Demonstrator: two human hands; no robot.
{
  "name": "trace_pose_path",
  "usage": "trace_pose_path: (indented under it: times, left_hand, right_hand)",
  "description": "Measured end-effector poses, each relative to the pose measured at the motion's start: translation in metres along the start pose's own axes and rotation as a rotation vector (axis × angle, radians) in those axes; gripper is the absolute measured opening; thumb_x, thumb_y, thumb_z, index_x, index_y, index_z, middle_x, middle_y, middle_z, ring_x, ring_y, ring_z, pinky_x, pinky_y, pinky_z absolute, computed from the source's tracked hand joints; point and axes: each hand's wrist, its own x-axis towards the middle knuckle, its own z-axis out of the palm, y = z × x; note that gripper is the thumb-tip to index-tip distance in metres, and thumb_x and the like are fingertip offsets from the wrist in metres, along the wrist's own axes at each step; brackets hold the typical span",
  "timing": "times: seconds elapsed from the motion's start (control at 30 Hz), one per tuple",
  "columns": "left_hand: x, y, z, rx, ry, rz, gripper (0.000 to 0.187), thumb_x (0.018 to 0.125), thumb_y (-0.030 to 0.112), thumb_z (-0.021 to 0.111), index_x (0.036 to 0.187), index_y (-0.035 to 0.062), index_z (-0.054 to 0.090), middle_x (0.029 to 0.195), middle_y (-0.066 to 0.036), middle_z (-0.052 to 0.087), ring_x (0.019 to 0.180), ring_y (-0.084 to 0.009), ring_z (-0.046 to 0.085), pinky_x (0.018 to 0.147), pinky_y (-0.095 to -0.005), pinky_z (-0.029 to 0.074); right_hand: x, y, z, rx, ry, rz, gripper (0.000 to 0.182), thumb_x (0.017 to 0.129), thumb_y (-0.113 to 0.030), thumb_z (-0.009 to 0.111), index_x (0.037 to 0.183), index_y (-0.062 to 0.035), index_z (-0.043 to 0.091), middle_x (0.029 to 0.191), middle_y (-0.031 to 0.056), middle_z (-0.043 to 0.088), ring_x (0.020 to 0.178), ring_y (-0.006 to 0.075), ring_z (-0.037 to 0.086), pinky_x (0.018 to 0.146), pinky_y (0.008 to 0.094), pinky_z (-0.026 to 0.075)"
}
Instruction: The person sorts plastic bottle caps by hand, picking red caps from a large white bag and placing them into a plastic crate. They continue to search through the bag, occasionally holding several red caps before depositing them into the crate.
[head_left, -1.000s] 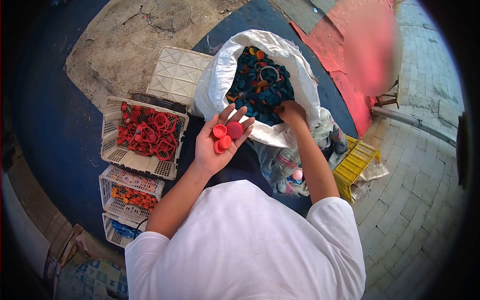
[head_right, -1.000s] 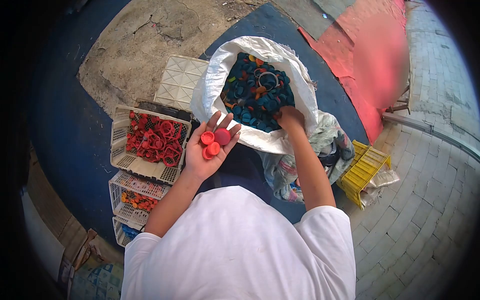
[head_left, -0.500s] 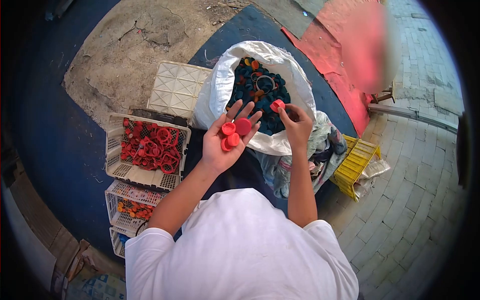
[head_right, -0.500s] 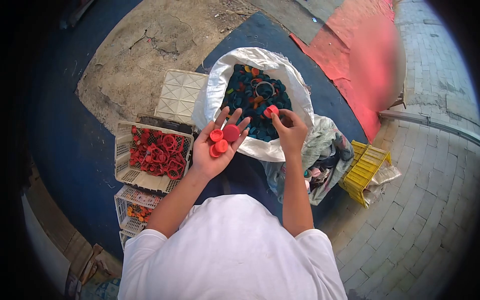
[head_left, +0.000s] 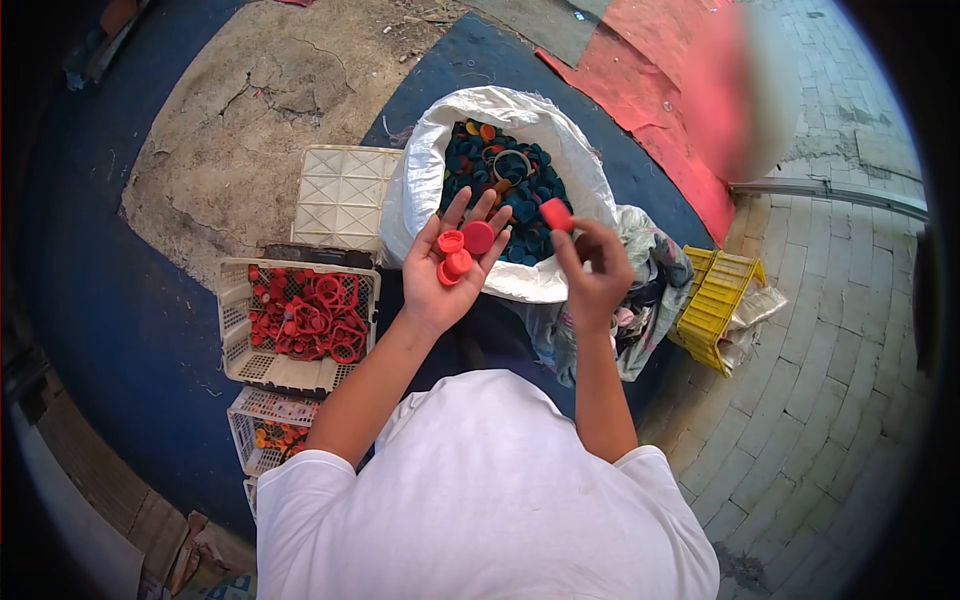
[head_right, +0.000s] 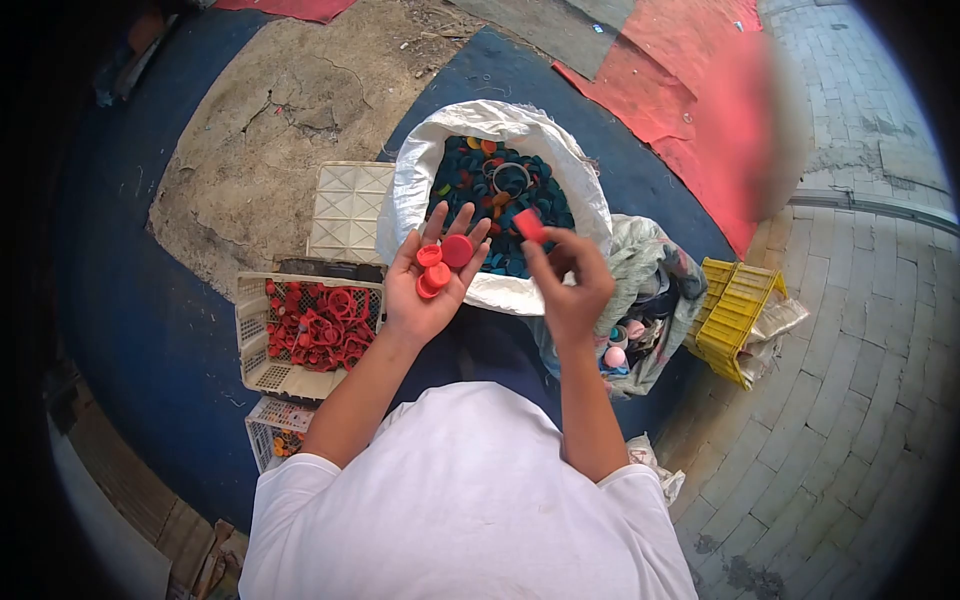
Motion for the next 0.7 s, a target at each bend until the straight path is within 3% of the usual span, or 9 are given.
trace_pose_path:
  times: [0.1,0.17,0.33,0.47,0.57,0.63,0.7]
  left_hand:
    - [0.003,-0.005,0.007,-0.046,0.013,0.006,0.046,0.109,0.033,0.036,0.147,0.0103,0.049,0.154,-0.016,0.045,0.145,-0.0385,0.039,0.12,-0.0551,0.032]
    - [0.004,-0.007,0.008,-0.023,-0.044,0.004,0.045,0.109,0.034,0.035,0.146,0.013,0.051,0.154,-0.015,0.046,0.144,-0.0378,0.041,0.12,-0.0566,0.032]
    - [0.0,-0.002,-0.003,-0.008,-0.036,-0.019,0.043,0.109,0.034,0.034,0.141,0.0176,0.056,0.152,-0.011,0.049,0.139,-0.0344,0.047,0.118,-0.0574,0.035]
    - [-0.009,0.003,-0.009,-0.046,-0.034,-0.057,0.039,0.108,0.035,0.039,0.138,0.0205,0.059,0.149,-0.008,0.053,0.135,-0.0304,0.051,0.114,-0.0541,0.04]
    - [-0.015,0.008,-0.011,-0.064,-0.002,-0.051,0.039,0.108,0.035,0.039,0.138,0.0196,0.059,0.148,-0.008,0.053,0.135,-0.0303,0.052,0.113,-0.0539,0.041]
    - [-0.021,0.01,-0.01,-0.044,0.026,-0.027,0.039,0.108,0.035,0.041,0.137,0.0188,0.059,0.148,-0.009,0.053,0.134,-0.0305,0.052,0.112,-0.0539,0.042]
    - [-0.027,0.011,-0.008,-0.028,0.033,-0.021,0.039,0.107,0.035,0.041,0.137,0.0186,0.059,0.149,-0.01,0.053,0.134,-0.0308,0.052,0.112,-0.054,0.043]
  right_hand:
    - [-0.022,-0.021,0.013,-0.103,-0.098,-0.27,0.028,0.075,0.001,0.085,0.099,-0.005,0.074,0.072,0.0006,0.062,0.059,0.0065,0.055,0.054,0.0214,0.043]
    - [-0.036,-0.011,0.021,-0.157,-0.128,-0.416,0.03,0.072,-0.001,0.087,0.099,-0.0062,0.075,0.076,0.0054,0.064,0.059,0.013,0.06,0.053,0.0253,0.047]
    - [-0.052,-0.003,0.027,-0.111,-0.307,-0.457,0.038,0.071,-0.012,0.088,0.105,-0.0066,0.074,0.078,0.0076,0.066,0.062,0.0219,0.062,0.057,0.0327,0.05]
    - [-0.058,-0.004,0.02,0.022,-0.371,-0.451,0.038,0.073,-0.012,0.085,0.109,-0.0062,0.074,0.08,0.0077,0.066,0.063,0.0204,0.062,0.057,0.032,0.049]
    - [-0.062,0.021,0.014,0.141,-0.263,-0.202,0.032,0.078,-0.012,0.081,0.108,-0.0038,0.073,0.08,0.0072,0.065,0.064,0.0169,0.061,0.057,0.0288,0.047]
    - [-0.044,0.04,0.018,0.053,-0.166,0.032,0.025,0.083,-0.01,0.076,0.107,-0.0016,0.073,0.078,0.0066,0.063,0.065,0.0154,0.06,0.059,0.0257,0.045]
    - [-0.022,0.071,0.028,0.026,-0.147,0.237,0.021,0.087,-0.011,0.07,0.106,-0.0017,0.074,0.081,0.0094,0.067,0.069,0.0193,0.064,0.064,0.0288,0.049]
